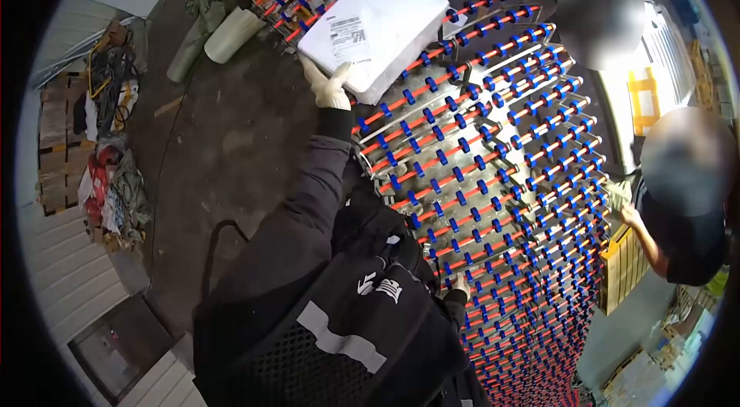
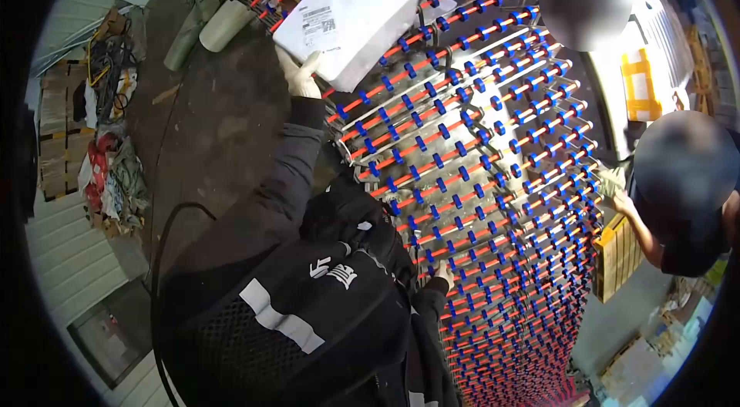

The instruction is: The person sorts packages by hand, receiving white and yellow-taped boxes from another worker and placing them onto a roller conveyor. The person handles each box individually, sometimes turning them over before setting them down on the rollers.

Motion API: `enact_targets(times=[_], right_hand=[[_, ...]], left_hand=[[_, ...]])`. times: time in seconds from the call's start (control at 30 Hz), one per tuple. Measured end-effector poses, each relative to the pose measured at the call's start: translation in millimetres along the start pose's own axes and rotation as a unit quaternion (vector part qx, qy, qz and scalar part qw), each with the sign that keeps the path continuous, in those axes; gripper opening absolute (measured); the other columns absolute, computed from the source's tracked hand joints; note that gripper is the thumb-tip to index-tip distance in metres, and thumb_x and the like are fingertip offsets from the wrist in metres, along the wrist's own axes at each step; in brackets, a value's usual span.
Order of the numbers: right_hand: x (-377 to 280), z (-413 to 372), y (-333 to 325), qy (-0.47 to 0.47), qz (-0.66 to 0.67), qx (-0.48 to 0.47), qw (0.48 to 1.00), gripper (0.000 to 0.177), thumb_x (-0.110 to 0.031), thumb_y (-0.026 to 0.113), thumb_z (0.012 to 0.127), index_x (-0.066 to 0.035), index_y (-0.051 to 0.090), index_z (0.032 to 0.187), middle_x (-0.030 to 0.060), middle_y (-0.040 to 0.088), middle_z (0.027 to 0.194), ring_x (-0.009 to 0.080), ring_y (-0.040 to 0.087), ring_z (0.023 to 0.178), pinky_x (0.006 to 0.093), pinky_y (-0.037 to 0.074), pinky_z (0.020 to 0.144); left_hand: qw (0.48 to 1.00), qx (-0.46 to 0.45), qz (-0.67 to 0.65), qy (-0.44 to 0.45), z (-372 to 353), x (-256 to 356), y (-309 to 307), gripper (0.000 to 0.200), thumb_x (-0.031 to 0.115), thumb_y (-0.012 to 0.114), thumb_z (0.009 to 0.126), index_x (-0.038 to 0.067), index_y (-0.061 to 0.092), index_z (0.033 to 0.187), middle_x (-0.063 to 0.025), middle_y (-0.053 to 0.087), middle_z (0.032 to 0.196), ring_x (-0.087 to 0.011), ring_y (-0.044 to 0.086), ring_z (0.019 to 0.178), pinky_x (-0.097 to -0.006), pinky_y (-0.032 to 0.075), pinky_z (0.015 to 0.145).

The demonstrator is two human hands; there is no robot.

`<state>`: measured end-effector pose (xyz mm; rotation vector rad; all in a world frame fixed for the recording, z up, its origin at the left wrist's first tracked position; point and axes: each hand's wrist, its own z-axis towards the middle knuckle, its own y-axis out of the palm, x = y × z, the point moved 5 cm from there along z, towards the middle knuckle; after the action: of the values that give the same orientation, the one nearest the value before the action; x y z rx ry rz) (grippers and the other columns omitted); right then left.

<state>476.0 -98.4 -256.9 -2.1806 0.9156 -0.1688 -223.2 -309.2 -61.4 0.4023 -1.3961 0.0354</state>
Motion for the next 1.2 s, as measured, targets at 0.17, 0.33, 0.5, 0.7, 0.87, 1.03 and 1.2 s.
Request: enact_targets(times=[0.17, 0.33, 0.5, 0.7, 0.87, 1.03, 1.2], right_hand=[[11, 27, 4, -0.005, -0.064, -0.007, 0.998, 0.078, -0.050, 0.083, 0.077, 0.000, 0.064, 0.135, 0.0195, 0.074, 0.112, 0.0300, 0.074, 0.090, 0.0447, 0.062, 0.071], [4, 10, -5, -0.014, -0.214, 0.062, 0.975, 0.086, -0.070, 0.065, 0.076, -0.009, 0.066, 0.136, 0.0284, 0.055, 0.143, 0.0424, 0.058, 0.129, 0.0502, 0.045, 0.111], [-52, -79, -31, 0.063, -0.252, 0.092, 0.961, 0.067, -0.054, 0.072, 0.078, -0.006, 0.072, 0.125, 0.0189, 0.058, 0.141, 0.0370, 0.060, 0.127, 0.0457, 0.050, 0.106], [-34, -53, -16, 0.084, -0.182, 0.105, 0.974, 0.062, -0.051, 0.073, 0.081, -0.008, 0.071, 0.126, 0.0141, 0.056, 0.143, 0.0359, 0.057, 0.130, 0.0465, 0.050, 0.105], [-50, -84, -29, 0.067, -0.196, 0.116, 0.971, 0.069, -0.058, 0.070, 0.082, -0.008, 0.067, 0.129, 0.0165, 0.056, 0.140, 0.0398, 0.057, 0.127, 0.0492, 0.049, 0.104], [-62, -89, -28, 0.029, -0.219, 0.128, 0.967, 0.068, -0.057, 0.065, 0.084, -0.004, 0.069, 0.127, 0.0211, 0.061, 0.136, 0.0392, 0.060, 0.122, 0.0484, 0.050, 0.103], [-63, -47, -17, -0.045, -0.218, 0.086, 0.971, 0.067, -0.055, 0.065, 0.084, -0.003, 0.069, 0.125, 0.0223, 0.063, 0.132, 0.0390, 0.062, 0.121, 0.0479, 0.050, 0.103]], left_hand=[[0.991, -0.115, -0.055, -0.046, 12, -15, 2, 0.103, -0.012, 0.071, 0.076, 0.000, 0.017, 0.163, -0.0186, 0.033, 0.159, -0.0284, 0.041, 0.142, -0.0374, 0.033, 0.118], [0.955, -0.246, 0.060, 0.155, 17, -41, 15, 0.098, -0.009, 0.055, 0.071, 0.000, 0.021, 0.162, -0.0212, 0.039, 0.158, -0.0363, 0.040, 0.145, -0.0483, 0.031, 0.122], [0.907, -0.345, -0.179, -0.163, -29, -46, 107, 0.105, -0.013, 0.056, 0.070, 0.009, 0.016, 0.165, -0.0226, 0.040, 0.158, -0.0397, 0.043, 0.144, -0.0507, 0.035, 0.120], [0.828, -0.558, 0.005, -0.051, -163, -98, 219, 0.105, 0.007, 0.075, 0.074, 0.001, 0.019, 0.163, -0.0194, 0.038, 0.160, -0.0357, 0.038, 0.147, -0.0445, 0.029, 0.123], [0.718, -0.682, 0.116, 0.078, -385, -50, 268, 0.104, 0.021, 0.075, 0.079, -0.001, 0.016, 0.163, -0.0236, 0.031, 0.163, -0.0377, 0.030, 0.151, -0.0450, 0.023, 0.125], [0.569, -0.788, 0.233, 0.010, -484, -35, 258, 0.093, 0.037, 0.069, 0.084, 0.000, 0.027, 0.158, -0.0287, 0.039, 0.156, -0.0388, 0.037, 0.147, -0.0430, 0.030, 0.122], [0.653, -0.740, 0.135, 0.089, -385, 4, 233, 0.069, 0.031, 0.073, 0.084, 0.002, 0.050, 0.143, -0.0250, 0.060, 0.135, -0.0374, 0.060, 0.125, -0.0450, 0.050, 0.102]])
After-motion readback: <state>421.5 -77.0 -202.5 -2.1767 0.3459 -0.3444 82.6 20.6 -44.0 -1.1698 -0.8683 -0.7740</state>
